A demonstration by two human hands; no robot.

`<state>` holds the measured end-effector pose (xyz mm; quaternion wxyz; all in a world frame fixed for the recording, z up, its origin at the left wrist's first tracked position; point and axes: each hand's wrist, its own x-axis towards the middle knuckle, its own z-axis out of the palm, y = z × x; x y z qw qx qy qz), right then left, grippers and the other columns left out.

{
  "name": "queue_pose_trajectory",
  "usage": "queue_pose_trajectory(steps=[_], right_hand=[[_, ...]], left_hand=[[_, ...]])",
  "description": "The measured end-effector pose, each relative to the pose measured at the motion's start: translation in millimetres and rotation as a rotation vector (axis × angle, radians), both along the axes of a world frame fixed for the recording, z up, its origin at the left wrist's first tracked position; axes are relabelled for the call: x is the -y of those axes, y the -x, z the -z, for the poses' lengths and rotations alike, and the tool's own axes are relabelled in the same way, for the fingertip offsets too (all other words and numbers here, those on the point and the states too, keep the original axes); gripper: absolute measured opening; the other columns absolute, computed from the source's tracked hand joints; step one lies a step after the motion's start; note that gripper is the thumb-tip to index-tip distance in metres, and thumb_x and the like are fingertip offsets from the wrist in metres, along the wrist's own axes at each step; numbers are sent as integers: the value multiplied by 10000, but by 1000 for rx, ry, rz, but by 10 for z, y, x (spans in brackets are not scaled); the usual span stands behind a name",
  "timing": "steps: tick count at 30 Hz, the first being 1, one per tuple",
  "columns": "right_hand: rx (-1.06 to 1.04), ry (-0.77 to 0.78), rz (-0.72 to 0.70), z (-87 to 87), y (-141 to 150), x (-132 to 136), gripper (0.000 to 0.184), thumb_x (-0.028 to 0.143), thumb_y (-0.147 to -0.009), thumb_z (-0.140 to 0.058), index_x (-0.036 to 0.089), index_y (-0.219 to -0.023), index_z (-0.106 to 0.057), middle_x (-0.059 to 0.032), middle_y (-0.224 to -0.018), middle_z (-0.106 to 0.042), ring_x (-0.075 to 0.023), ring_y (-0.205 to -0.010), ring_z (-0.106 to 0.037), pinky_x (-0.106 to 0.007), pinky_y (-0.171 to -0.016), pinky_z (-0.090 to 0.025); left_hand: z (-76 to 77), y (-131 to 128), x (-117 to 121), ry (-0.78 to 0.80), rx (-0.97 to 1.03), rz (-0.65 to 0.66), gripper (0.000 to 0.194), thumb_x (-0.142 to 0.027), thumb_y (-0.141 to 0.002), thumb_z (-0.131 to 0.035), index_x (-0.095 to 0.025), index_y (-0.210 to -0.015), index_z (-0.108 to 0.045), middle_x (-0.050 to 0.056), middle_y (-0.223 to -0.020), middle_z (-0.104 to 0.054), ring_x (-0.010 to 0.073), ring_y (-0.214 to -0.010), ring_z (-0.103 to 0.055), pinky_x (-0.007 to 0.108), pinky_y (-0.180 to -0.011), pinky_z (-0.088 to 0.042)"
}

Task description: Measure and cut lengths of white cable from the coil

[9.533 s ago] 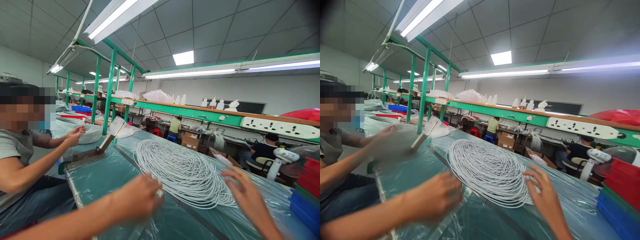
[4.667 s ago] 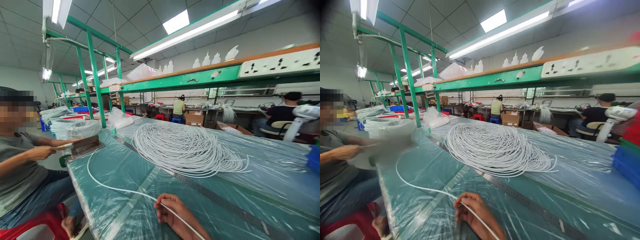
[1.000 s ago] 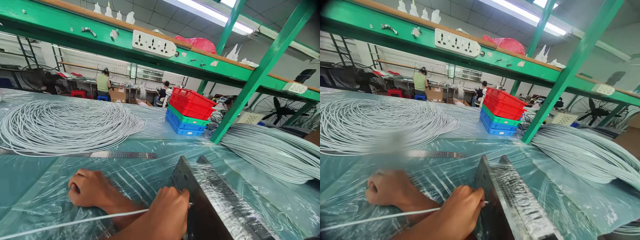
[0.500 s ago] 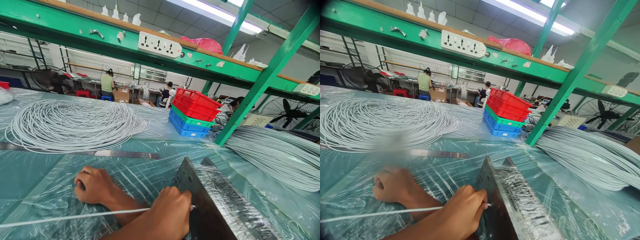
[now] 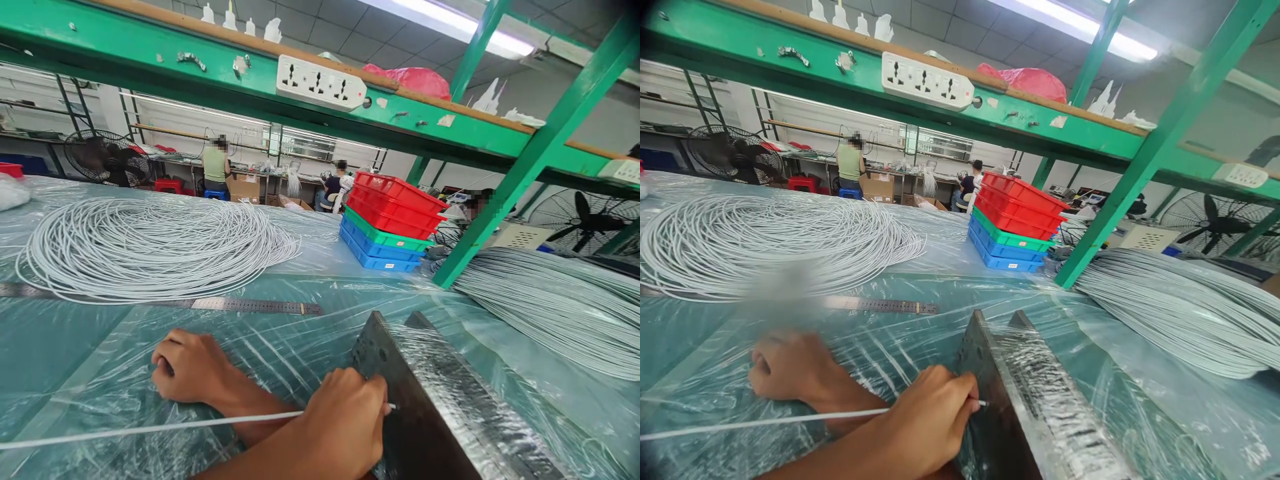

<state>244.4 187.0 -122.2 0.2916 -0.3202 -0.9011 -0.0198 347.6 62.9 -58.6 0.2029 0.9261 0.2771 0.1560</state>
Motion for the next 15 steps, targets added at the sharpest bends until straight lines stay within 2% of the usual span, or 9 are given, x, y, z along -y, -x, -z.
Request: queue_pose_trajectory(steps=[8, 15], right_hand=[[-19, 22, -4, -8, 1, 3, 144, 269, -790, -488, 206, -854, -601, 59, -921, -614, -70, -776, -505, -193, -610, -273], [-27, 8, 27, -5, 11, 3, 159, 281, -785, -505, 228, -882, -618, 78, -962, -632, -70, -760, -511, -193, -592, -271]], left_hand=[[54, -4, -38, -8, 22, -14, 293, -311, -953, -340, -201, -1025, -601, 114, -985, -595, 287, -994, -587, 457, -870, -509], [69, -9, -1, 34, 7, -11, 320, -309, -950, -334, -197, -1080, -603, 131, -1018, -588, 307, -1024, -579, 495, -896, -505]])
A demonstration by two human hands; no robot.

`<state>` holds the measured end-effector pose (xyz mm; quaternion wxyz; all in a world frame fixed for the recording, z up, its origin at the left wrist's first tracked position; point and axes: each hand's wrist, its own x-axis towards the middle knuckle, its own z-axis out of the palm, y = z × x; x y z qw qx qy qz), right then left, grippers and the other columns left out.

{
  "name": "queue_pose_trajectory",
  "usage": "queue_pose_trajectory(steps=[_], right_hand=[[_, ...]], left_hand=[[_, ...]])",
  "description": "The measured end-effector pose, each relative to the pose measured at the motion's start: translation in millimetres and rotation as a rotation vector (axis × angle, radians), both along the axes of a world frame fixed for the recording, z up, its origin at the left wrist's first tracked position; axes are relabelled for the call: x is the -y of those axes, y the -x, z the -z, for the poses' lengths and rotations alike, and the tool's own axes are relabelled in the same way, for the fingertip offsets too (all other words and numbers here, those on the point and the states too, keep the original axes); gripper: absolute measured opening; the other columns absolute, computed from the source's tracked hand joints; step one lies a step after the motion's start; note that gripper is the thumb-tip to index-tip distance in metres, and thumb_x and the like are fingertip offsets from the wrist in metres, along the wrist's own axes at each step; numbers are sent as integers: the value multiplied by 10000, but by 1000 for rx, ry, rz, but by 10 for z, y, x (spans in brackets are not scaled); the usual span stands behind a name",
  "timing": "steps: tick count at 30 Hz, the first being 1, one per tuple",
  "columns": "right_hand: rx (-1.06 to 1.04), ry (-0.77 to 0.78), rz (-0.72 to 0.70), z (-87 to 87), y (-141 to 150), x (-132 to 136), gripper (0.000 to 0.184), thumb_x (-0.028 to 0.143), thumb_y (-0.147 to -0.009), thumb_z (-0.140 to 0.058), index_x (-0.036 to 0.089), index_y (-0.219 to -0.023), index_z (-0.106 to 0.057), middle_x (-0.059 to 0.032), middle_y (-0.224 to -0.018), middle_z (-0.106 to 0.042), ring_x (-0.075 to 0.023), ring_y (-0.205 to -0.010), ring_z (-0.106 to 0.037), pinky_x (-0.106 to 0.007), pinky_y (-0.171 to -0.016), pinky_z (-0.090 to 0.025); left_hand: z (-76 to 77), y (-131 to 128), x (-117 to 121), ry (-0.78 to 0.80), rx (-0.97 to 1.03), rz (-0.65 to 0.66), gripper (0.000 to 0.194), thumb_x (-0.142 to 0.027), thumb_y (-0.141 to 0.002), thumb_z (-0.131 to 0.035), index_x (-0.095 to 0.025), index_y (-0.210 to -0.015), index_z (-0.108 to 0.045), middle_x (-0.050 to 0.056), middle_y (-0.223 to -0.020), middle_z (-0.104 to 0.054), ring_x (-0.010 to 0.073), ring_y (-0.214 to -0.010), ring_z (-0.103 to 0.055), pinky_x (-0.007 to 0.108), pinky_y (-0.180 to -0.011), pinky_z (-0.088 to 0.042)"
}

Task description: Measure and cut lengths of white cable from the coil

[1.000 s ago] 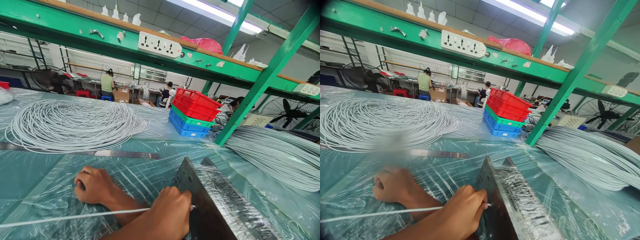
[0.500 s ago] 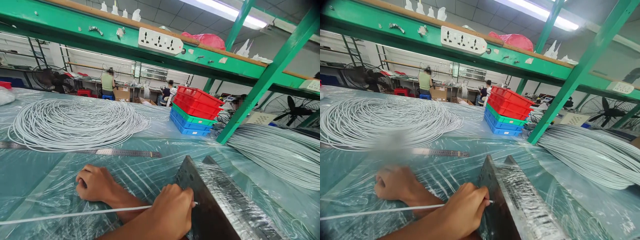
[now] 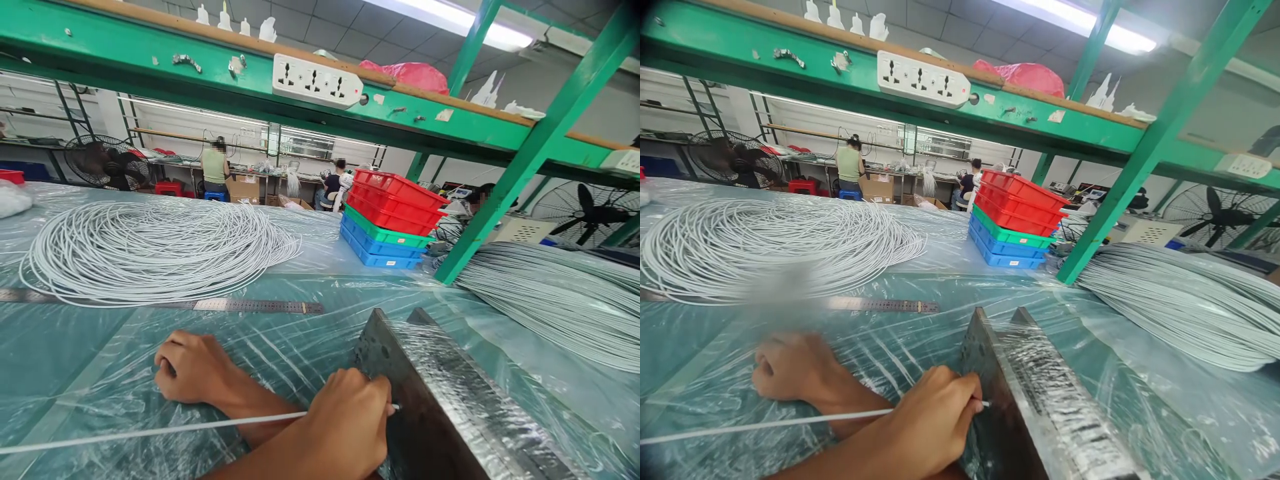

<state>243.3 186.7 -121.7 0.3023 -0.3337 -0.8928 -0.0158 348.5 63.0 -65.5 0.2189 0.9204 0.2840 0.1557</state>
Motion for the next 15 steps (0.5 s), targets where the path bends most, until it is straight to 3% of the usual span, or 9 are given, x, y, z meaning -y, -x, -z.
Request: queue_pose_trajectory(steps=[6, 10, 15], right_hand=[[32, -2, -2, -15, -8, 0, 167, 296, -802, -500, 233, -896, -624, 74, -976, -638, -77, -790, -554, -210, -623, -330], [17, 18, -9, -5, -11, -16, 163, 292, -812, -490, 226, -886, -619, 59, -989, -646, -83, -794, -576, -230, -634, -333], [-16, 16, -53, 19, -16, -48, 158, 229, -825, -467, 207, -879, -614, 28, -961, -635, -80, -793, -589, -228, -671, -357]], left_hand=[[-6, -12, -5, -33, -16, 30, 335, -327, -955, -324, -184, -1084, -598, 140, -997, -605, 306, -992, -595, 479, -872, -525], [-8, 2, -9, -58, -32, 14, 311, -345, -944, -437, -156, -1108, -621, 134, -944, -623, 228, -899, -602, 347, -854, -521], [134, -135, -63, -106, -14, -66, 307, -425, -940, -522, -196, -1069, -681, 83, -817, -612, 159, -763, -561, 256, -765, -490]])
